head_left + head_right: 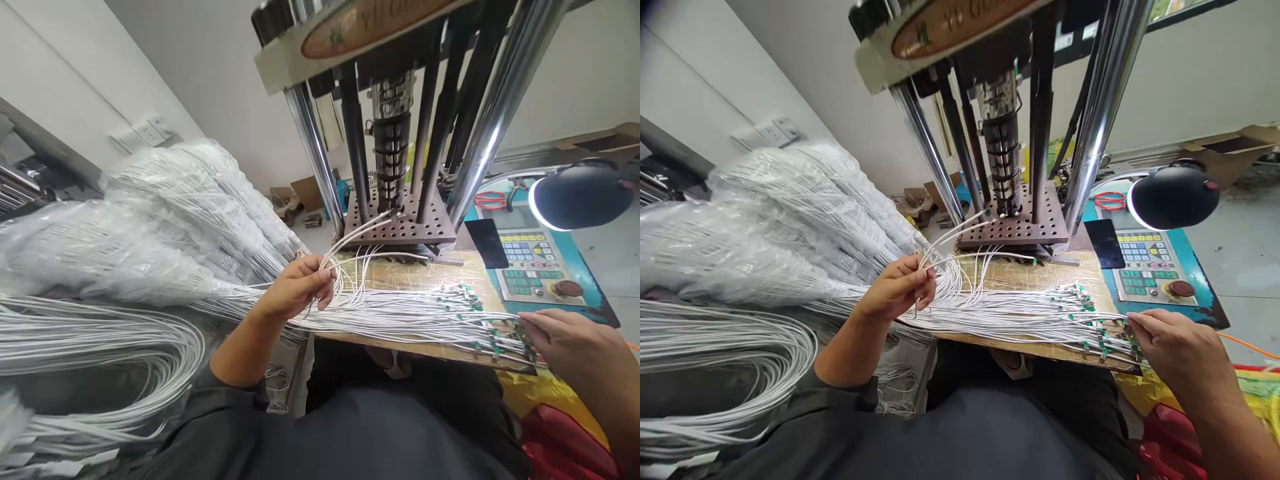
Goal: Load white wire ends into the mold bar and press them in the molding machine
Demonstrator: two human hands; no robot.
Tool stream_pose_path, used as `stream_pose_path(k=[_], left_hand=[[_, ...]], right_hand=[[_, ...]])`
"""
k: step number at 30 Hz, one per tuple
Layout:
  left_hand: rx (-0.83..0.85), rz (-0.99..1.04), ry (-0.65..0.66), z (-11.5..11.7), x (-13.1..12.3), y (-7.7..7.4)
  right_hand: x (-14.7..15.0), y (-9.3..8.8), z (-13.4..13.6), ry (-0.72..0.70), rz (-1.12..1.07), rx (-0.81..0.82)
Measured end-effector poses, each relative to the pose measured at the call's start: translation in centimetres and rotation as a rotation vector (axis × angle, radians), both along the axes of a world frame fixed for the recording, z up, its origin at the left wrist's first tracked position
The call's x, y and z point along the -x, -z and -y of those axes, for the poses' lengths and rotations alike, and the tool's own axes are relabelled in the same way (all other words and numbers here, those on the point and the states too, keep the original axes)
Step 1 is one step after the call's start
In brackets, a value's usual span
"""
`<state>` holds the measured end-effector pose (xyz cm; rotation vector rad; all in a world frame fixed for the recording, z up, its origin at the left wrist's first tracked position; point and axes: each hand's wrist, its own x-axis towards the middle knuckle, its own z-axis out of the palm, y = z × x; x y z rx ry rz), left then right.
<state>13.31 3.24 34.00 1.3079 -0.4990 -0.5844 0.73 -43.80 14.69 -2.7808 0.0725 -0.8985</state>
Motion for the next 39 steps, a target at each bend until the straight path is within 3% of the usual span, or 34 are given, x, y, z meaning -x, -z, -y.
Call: stream_pose_path(k=[3, 5, 7, 8, 10, 11, 13, 16, 19, 23, 26, 30, 32, 36, 39], left_hand=[[-0.035, 0.103, -0.005, 0.4, 0.4, 0.6], [-0.118, 0.146, 0.060, 1.1, 0.9, 0.8], [-0.206, 0.173, 0.149, 2.4, 1.4, 0.7], [-0.254, 0.177, 0.208, 3.2, 1.6, 0.6], [-0.359, 0.153, 0.380, 5.0, 1.8, 0.3], [-0.407, 0.126, 0.483, 5.9, 1.9, 0.4], [-0.471, 0.057, 0.667, 7.6, 2.1, 1.0], [-0.490, -0.065, 0.813, 9.3, 2.7, 3.6], [-0.492, -0.181, 0.848, 10.4, 3.9, 7.0], [-0.439, -0.246, 0.781, 12.3, 5.3, 10.3], [-0.360, -0.293, 0.693, 14.1, 6.1, 11.5], [-0.301, -0.222, 0.587, 15.1, 6.7, 12.3], [-0.349, -0.085, 0.515, 14.7, 6.4, 12.3], [-0.516, 0.497, 0.215, 13.7, 3.6, 12.1], [-0.712, 0.890, 0.119, 14.7, 0.8, 13.0]], right_hand=[[1.0, -0.2, -0.3, -0.017, 0.041, 0.033], [2.2, -1.2, -2.1, 0.056, 0.127, -0.174], [3.4, -2.6, -5.2, 0.079, 0.159, -0.637], [3.9, -3.2, -7.1, 0.046, 0.117, -0.971], [4.4, -4.1, -10.8, -0.136, -0.054, -1.600], [4.5, -4.4, -12.5, -0.204, -0.149, -1.814], [4.2, -4.8, -15.1, -0.278, -0.275, -2.088], [3.4, -5.0, -16.5, -0.294, -0.181, -2.248], [2.9, -5.1, -16.0, -0.282, 0.029, -2.145], [3.0, -4.6, -15.5, -0.287, 0.078, -1.862], [3.3, -4.0, -15.8, -0.317, 0.006, -1.594], [3.5, -3.6, -14.7, -0.466, -0.279, -1.122], [3.1, -3.7, -12.9, -0.466, -0.283, -0.946], [0.5, -3.6, -8.5, -0.175, -0.007, -0.565], [-2.0, -2.8, -6.8, -0.216, -0.033, -0.292]])
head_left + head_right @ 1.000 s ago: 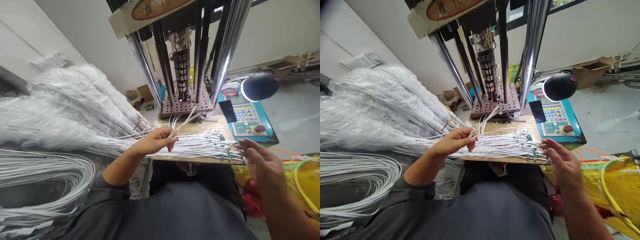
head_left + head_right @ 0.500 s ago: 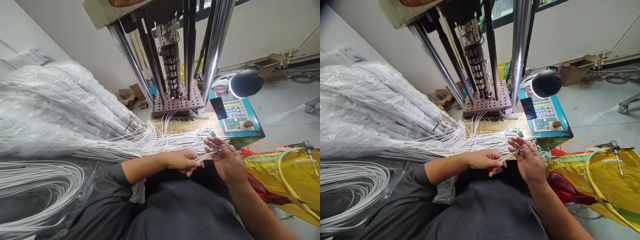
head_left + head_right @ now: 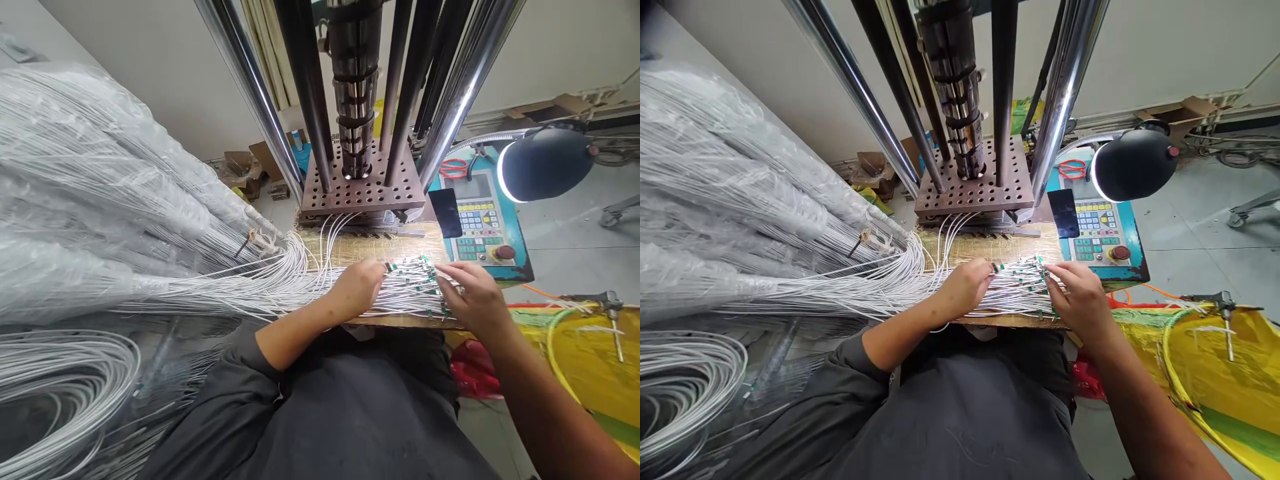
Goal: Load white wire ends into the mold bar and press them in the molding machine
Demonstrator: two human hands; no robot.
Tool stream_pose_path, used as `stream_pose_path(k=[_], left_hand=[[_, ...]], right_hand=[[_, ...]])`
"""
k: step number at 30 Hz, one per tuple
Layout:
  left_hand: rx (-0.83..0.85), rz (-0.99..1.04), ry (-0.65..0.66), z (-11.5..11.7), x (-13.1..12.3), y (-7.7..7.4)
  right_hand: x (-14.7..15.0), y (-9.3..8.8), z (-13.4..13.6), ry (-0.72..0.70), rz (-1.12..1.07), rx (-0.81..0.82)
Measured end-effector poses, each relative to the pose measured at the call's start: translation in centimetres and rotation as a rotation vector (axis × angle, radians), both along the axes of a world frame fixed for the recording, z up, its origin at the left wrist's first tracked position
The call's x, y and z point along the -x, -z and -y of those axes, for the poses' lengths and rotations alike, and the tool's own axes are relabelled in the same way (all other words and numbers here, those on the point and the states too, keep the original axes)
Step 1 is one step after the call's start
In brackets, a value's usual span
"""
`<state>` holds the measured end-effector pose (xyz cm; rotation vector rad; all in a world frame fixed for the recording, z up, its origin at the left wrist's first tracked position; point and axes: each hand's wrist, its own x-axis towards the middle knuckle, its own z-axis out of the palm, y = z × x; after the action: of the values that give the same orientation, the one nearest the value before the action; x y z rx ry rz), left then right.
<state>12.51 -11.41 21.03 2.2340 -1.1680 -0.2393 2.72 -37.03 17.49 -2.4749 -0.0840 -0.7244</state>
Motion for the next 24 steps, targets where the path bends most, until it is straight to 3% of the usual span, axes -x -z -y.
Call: stream_pose_path(k=[3, 6, 8, 11, 15, 17, 21, 24], left_hand=[[-0.176, 0.101, 0.067, 2.0, -1.4, 1.8], [-0.237, 0.137, 0.034, 3.6, -1.7, 3.4], [-0.232, 0.133, 0.004, 4.0, -1.9, 3.8], [-0.182, 0.070, -0.045, 3.8, -2.4, 3.2], [-0.027, -0.038, -0.163, 2.5, -2.6, 0.9], [0.037, -0.100, -0.180, 1.8, -2.2, -0.1], [0.084, -0.160, -0.146, 1.0, -0.6, -0.9], [0.061, -0.134, -0.140, 0.8, 0.9, -0.6]], right_hand=[[-1.6, 1.1, -0.2, -0.095, -0.047, 0.141], [-2.2, 2.0, -1.0, -0.119, -0.062, 0.194], [-2.2, 2.5, -1.3, -0.122, -0.062, 0.181], [-1.7, 2.5, -1.1, -0.114, -0.050, 0.106], [-0.8, 1.5, -0.8, 0.039, 0.053, -0.106], [-0.6, 0.6, -1.1, 0.099, 0.079, -0.336], [-0.7, -1.4, -2.7, 0.024, -0.022, -0.847], [-0.6, -2.4, -4.5, 0.084, -0.091, -0.878]])
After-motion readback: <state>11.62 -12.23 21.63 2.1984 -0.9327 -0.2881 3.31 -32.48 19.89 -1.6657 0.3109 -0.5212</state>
